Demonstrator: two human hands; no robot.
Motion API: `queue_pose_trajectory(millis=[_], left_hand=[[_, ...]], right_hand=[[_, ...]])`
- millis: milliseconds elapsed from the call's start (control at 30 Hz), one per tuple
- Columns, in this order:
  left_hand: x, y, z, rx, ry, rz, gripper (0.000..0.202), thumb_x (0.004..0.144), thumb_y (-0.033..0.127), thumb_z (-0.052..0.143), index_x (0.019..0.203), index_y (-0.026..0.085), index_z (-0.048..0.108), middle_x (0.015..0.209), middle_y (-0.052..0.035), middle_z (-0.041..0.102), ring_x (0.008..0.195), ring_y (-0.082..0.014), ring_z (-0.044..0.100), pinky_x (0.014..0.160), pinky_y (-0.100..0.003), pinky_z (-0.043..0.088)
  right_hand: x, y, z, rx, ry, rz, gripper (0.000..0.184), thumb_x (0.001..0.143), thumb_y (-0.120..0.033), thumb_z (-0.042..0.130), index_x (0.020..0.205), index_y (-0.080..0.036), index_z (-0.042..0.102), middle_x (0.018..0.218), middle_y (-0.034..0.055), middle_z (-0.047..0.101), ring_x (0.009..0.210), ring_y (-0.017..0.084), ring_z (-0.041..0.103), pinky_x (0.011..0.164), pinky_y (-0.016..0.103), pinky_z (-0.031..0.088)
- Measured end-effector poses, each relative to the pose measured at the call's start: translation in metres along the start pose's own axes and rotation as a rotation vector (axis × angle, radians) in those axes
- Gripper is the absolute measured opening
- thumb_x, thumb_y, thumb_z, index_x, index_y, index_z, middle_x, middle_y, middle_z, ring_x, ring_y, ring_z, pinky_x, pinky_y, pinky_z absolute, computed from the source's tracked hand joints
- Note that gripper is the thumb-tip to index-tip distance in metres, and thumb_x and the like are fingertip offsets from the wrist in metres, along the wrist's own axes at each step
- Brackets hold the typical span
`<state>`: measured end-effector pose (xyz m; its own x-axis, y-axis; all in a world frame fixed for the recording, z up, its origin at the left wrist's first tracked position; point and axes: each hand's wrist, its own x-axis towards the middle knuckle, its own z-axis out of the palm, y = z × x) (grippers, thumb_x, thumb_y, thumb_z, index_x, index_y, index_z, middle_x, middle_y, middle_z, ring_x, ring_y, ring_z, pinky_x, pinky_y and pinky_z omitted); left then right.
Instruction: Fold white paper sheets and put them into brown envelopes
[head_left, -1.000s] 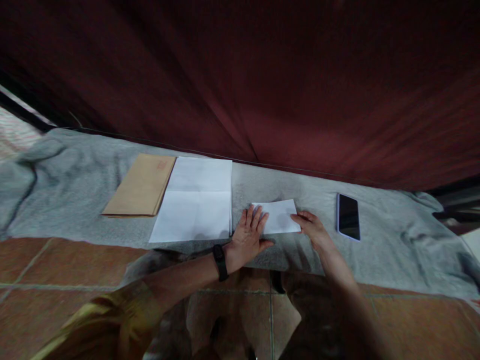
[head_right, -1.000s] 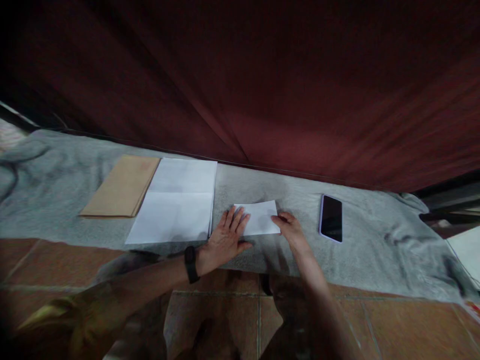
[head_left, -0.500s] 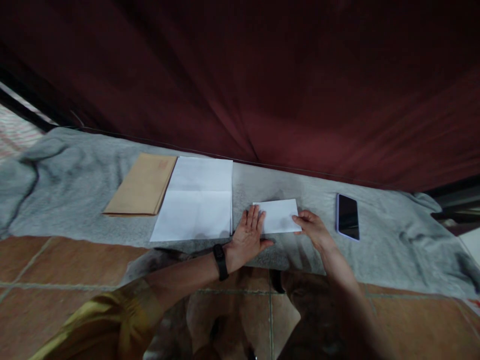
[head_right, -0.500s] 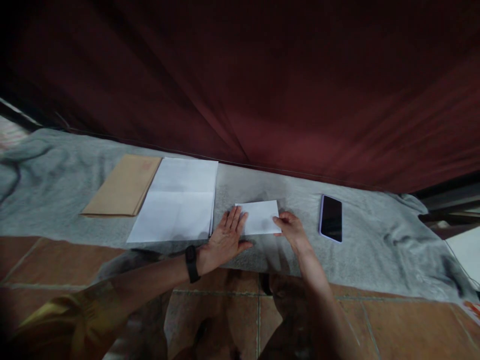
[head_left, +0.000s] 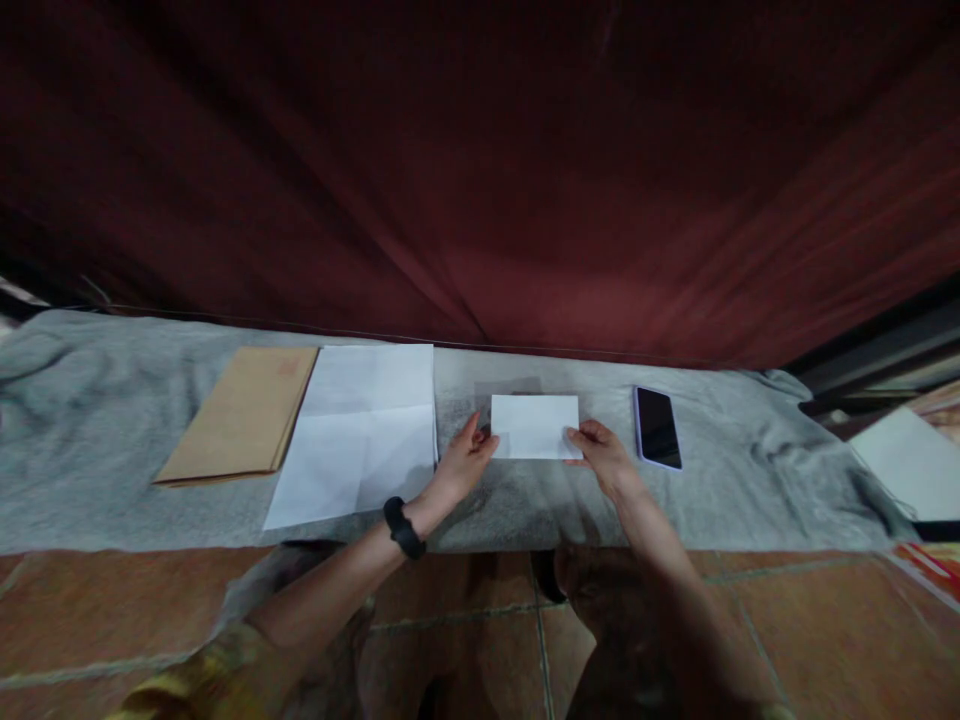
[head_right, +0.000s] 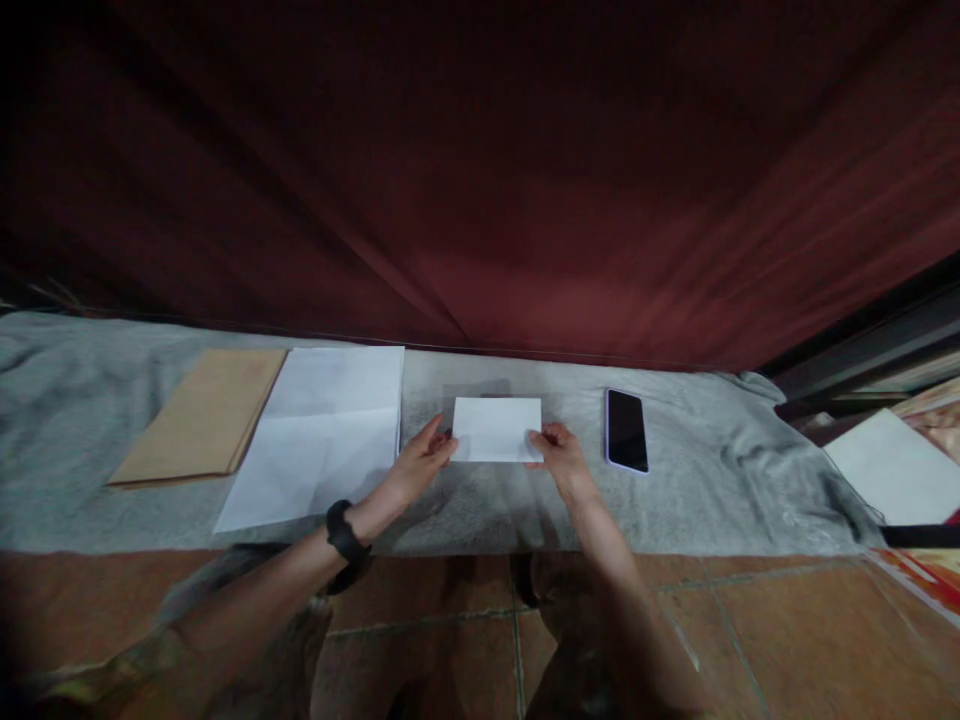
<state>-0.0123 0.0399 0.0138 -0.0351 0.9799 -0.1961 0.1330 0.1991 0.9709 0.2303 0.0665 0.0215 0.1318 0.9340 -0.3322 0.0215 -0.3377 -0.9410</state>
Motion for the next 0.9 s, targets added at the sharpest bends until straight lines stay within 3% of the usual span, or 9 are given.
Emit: queue_pose_trajectory(millis=[133, 267, 500, 667, 800, 900], left_hand=[[0.001, 0.003, 0.009, -0.195, -0.093, -0.141, 0.064, 0.084, 0.019, 0.063, 0.145, 0.014, 0.045, 0.089, -0.0040, 0.072, 0.062, -0.0133, 0.066, 0.054, -0.023, 0.052], [0.003, 0.005, 0.013, -0.150, -0.063, -0.160, 0.057, 0.081, 0.014, 0.063, 0.137, 0.012, 0.051, 0.073, 0.0017, 0.066, 0.052, -0.0100, 0.060, 0.047, -0.019, 0.044], [0.014, 0.000, 0.015, 0.057, -0.023, -0.125, 0.046, 0.084, 0.021, 0.063, 0.129, 0.014, 0.059, 0.063, 0.0048, 0.060, 0.045, -0.0094, 0.051, 0.044, -0.020, 0.038], [0.014, -0.002, 0.013, 0.181, 0.025, 0.032, 0.048, 0.084, 0.020, 0.061, 0.132, 0.015, 0.060, 0.069, 0.0016, 0.065, 0.059, -0.0143, 0.061, 0.056, -0.025, 0.048], [0.014, 0.008, -0.016, 0.327, 0.131, 0.165, 0.032, 0.085, 0.022, 0.061, 0.115, 0.017, 0.070, 0.085, -0.0038, 0.071, 0.077, -0.0177, 0.067, 0.075, -0.031, 0.055], [0.010, 0.016, -0.067, 0.481, 0.304, 0.228, 0.034, 0.087, 0.024, 0.058, 0.119, 0.019, 0.068, 0.108, -0.0087, 0.070, 0.090, -0.0199, 0.068, 0.082, -0.033, 0.055]], right_hand=[[-0.002, 0.002, 0.000, -0.010, -0.048, 0.005, 0.034, 0.061, -0.047, 0.079, 0.074, -0.024, 0.057, 0.068, -0.0020, 0.062, 0.065, 0.018, 0.061, 0.058, 0.032, 0.059], [0.002, 0.003, -0.005, -0.041, -0.063, -0.019, 0.031, 0.062, -0.045, 0.075, 0.075, -0.023, 0.057, 0.065, -0.0031, 0.060, 0.060, 0.015, 0.058, 0.054, 0.029, 0.057], [0.020, 0.009, -0.008, -0.214, 0.025, -0.091, 0.018, 0.065, -0.037, 0.065, 0.070, -0.022, 0.056, 0.060, -0.0033, 0.057, 0.055, 0.014, 0.055, 0.043, 0.022, 0.048], [0.031, 0.010, -0.020, -0.300, 0.108, -0.200, 0.019, 0.068, -0.039, 0.062, 0.076, -0.023, 0.058, 0.069, -0.0018, 0.062, 0.063, 0.017, 0.060, 0.045, 0.025, 0.053], [0.041, 0.011, -0.034, -0.349, 0.165, -0.186, 0.018, 0.070, -0.039, 0.062, 0.076, -0.022, 0.059, 0.070, 0.0004, 0.063, 0.062, 0.018, 0.061, 0.046, 0.027, 0.054], [0.046, 0.017, -0.039, -0.426, 0.162, -0.204, 0.019, 0.073, -0.039, 0.060, 0.079, -0.021, 0.061, 0.073, 0.0029, 0.065, 0.065, 0.020, 0.063, 0.047, 0.028, 0.052]])
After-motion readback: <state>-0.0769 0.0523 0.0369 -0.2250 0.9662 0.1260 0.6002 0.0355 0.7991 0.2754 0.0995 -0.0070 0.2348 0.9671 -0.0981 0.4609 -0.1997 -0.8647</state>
